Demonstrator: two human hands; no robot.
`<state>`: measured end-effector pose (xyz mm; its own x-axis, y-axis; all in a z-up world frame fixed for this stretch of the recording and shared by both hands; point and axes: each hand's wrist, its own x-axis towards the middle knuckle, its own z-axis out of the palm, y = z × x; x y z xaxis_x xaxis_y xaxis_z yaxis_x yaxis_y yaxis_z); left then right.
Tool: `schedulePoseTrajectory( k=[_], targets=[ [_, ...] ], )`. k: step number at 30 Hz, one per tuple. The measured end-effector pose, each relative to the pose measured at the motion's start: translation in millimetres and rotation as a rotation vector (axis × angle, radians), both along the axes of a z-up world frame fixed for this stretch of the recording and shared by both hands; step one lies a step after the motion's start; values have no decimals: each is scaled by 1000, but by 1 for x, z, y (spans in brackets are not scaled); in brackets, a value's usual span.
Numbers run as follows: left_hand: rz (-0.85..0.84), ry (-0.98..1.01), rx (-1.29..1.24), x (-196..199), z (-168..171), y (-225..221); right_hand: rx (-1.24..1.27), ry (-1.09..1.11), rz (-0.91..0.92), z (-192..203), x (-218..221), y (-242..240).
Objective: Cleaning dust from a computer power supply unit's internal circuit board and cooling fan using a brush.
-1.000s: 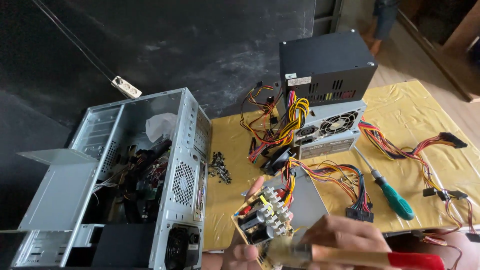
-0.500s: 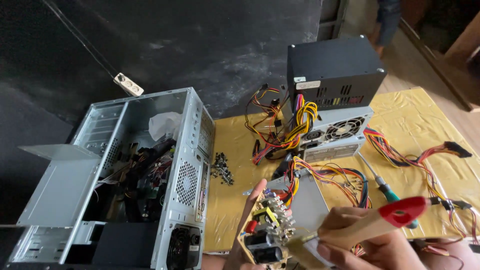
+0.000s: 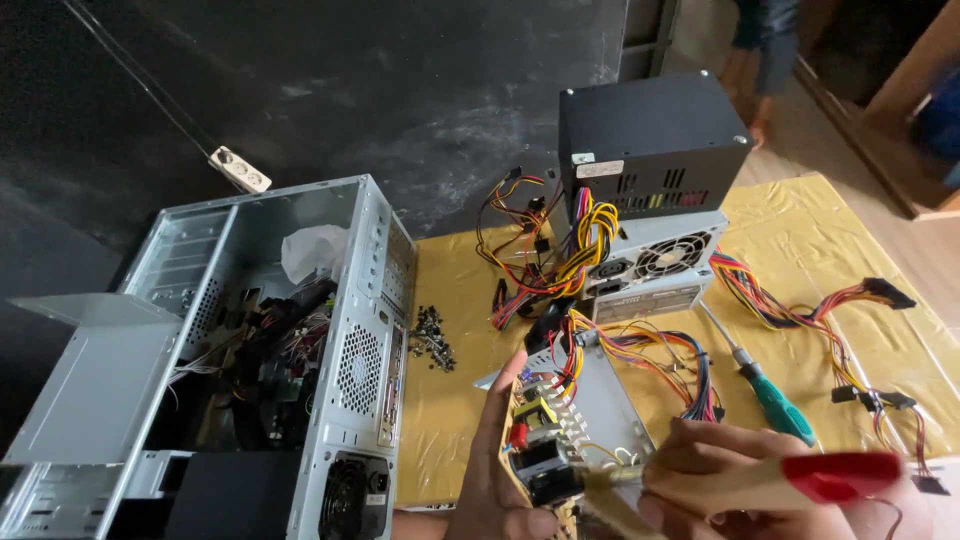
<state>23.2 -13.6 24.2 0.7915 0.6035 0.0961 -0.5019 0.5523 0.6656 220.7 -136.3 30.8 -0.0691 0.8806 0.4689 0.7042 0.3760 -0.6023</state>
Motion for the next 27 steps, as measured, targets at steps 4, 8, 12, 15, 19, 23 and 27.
schedulePoseTrajectory(
  k=[4,8,12,15,19,23,27],
  targets=[
    [16,-132,164,6,-19,2,157,130,-476,2,-45,-9],
    [89,-84,164,10,-12,0,-403,622,-398,-8,-12,-26],
    [30,-93,219,9,-20,-3,221,-86,-374,23,-36,-4],
    [77,-149,196,12,-21,0,317,-179,-340,10,-21,-15],
    [0,-116,263,7,-14,1,101,139,-401,26,-29,-6],
    [36,-77,140,1,11,-9,305,-5,-513,52,-17,11],
    [39,172,375,-4,-11,3,32,380,-88,28,-2,21]
  ],
)
